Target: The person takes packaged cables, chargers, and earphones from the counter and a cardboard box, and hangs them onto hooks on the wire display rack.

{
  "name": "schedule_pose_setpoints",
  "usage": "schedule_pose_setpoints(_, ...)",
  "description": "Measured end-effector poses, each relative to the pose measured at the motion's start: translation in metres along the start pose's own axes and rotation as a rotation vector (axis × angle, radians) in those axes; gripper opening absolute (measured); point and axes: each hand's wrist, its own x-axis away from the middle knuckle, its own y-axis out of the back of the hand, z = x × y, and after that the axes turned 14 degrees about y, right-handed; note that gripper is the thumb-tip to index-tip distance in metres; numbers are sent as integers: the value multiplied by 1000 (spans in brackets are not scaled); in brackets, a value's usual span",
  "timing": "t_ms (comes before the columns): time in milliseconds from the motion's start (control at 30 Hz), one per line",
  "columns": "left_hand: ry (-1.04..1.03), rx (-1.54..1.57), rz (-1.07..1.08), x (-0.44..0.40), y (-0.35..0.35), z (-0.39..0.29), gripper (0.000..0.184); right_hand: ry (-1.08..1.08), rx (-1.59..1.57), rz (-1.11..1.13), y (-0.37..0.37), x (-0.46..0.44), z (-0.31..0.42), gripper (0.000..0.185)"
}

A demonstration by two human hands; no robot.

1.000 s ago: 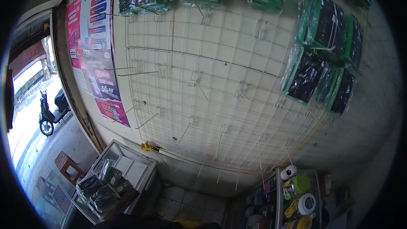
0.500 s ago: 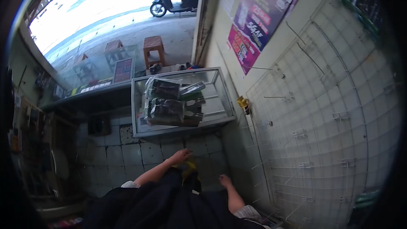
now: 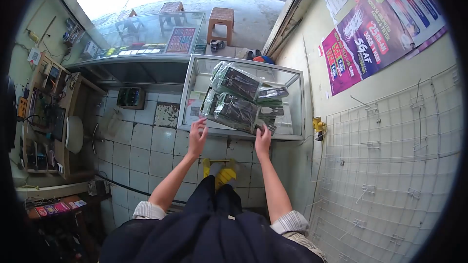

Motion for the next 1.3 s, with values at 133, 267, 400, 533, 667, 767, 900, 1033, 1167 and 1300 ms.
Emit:
schedule_pose_setpoints(133,-51,-172,-13,-46,-33,-8,32,-208,-6,-33,-39,-31,-6,47)
schedule_pose_setpoints(267,-40,-444,-132,-55,-53,-6,41,-261,-128,-70,-54,-33,-10,50)
schedule_pose_setpoints(400,134,-322,-67,-43,-59,-24,42,-312,-231,38,-52,-28,-2,44)
schedule_pose_setpoints(533,-35,-33,-74,-25,-64,-36,36,-350,-915,-141,-13,-1,55,23)
schedule_pose_setpoints(667,59,603,181,34,-71,-120,31,-197,-1079,-281,46,46,109,36)
schedule_pose_setpoints(767,-111,612,359,70,-94,-163,31,-89,-1046,-373,98,78,142,53)
schedule_pose_setpoints(900,-204,424,710,112,-112,-201,27,155,-757,-673,172,130,171,70)
schedule_pose_setpoints(1033,-512,293,1052,155,-128,-245,32,542,-98,-1071,268,176,221,88)
schedule_pose_setpoints(1167,-888,271,1306,247,-137,-322,35,887,188,-987,355,213,257,87)
schedule_pose_setpoints(1300,-993,242,1485,325,-151,-337,37,787,143,-1048,365,277,247,82)
